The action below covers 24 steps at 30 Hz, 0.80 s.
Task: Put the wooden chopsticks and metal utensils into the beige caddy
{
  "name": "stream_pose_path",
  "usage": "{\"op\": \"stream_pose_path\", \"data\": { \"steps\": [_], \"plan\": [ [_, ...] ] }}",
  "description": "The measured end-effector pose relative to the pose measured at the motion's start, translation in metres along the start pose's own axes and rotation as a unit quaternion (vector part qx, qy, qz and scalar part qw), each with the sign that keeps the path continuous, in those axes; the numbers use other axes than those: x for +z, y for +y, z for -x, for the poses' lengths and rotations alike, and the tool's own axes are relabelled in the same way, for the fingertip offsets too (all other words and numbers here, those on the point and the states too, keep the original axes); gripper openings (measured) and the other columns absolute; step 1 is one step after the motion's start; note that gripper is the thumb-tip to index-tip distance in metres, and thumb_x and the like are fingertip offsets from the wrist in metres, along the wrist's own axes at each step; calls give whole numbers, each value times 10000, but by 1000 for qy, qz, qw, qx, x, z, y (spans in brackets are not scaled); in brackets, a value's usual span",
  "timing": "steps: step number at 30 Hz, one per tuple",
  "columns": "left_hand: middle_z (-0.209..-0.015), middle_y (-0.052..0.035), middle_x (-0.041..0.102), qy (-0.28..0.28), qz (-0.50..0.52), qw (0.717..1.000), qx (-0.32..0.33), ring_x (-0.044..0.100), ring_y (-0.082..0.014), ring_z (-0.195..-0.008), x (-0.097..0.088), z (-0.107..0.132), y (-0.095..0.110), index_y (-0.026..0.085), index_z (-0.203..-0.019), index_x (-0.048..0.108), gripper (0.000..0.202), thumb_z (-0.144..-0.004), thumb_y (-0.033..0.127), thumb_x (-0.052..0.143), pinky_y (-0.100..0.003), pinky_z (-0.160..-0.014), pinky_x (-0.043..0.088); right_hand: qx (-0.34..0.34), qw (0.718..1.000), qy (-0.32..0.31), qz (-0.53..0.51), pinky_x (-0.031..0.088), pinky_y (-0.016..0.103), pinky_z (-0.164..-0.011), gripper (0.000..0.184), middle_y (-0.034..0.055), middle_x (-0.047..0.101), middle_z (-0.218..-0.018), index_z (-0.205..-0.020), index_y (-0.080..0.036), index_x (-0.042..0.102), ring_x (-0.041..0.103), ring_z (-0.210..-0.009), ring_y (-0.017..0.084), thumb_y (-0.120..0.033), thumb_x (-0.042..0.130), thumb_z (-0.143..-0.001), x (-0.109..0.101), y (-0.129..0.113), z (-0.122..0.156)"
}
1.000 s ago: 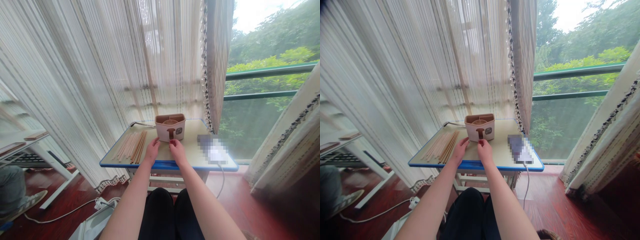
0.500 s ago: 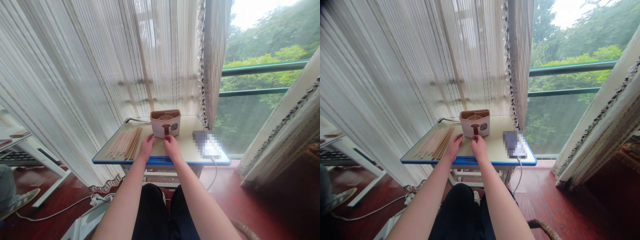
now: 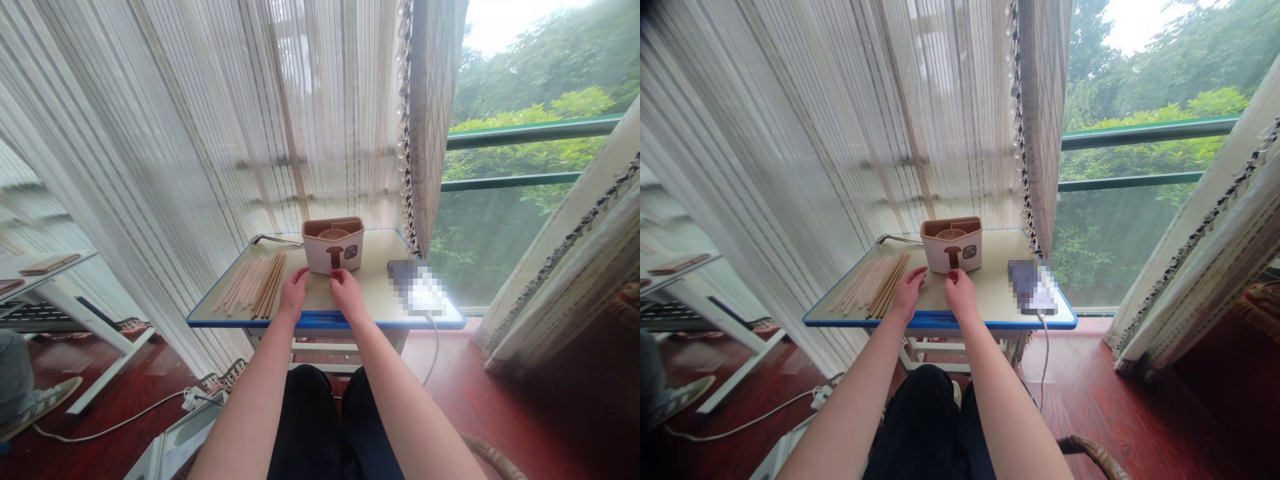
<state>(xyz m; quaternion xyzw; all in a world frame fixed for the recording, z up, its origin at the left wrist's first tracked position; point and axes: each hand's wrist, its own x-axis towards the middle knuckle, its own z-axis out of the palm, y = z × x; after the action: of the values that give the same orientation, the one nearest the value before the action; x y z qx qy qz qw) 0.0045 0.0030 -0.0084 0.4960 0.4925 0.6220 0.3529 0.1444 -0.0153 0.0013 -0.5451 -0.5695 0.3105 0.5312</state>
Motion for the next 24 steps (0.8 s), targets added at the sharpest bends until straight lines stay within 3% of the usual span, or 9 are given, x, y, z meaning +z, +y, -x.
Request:
{"op": "stream_pose_path", "data": {
  "steps": [19, 24],
  "plan": [
    [-975, -56, 650, 12, -8, 1000, 1, 565, -195, -937, 1, -1, 0, 183, -950, 655, 284, -723, 313, 545, -340, -876, 416, -6, 1000, 11, 11, 418, 284, -775, 272, 31, 641, -921, -947, -205, 577, 573, -853, 168, -247, 436, -719, 4, 6, -4],
    [-871, -47, 661, 1, -5, 1000, -6, 580, -201, -885, 1, 2, 1, 181, -890, 671, 260, -711, 333, 561, -329, -812, 443, -14, 999, 10, 28, 418, 282, -769, 276, 25, 641, -906, -939, -208, 585, 568, -839, 165, -236, 427, -714, 4, 8, -4]
  ]
}}
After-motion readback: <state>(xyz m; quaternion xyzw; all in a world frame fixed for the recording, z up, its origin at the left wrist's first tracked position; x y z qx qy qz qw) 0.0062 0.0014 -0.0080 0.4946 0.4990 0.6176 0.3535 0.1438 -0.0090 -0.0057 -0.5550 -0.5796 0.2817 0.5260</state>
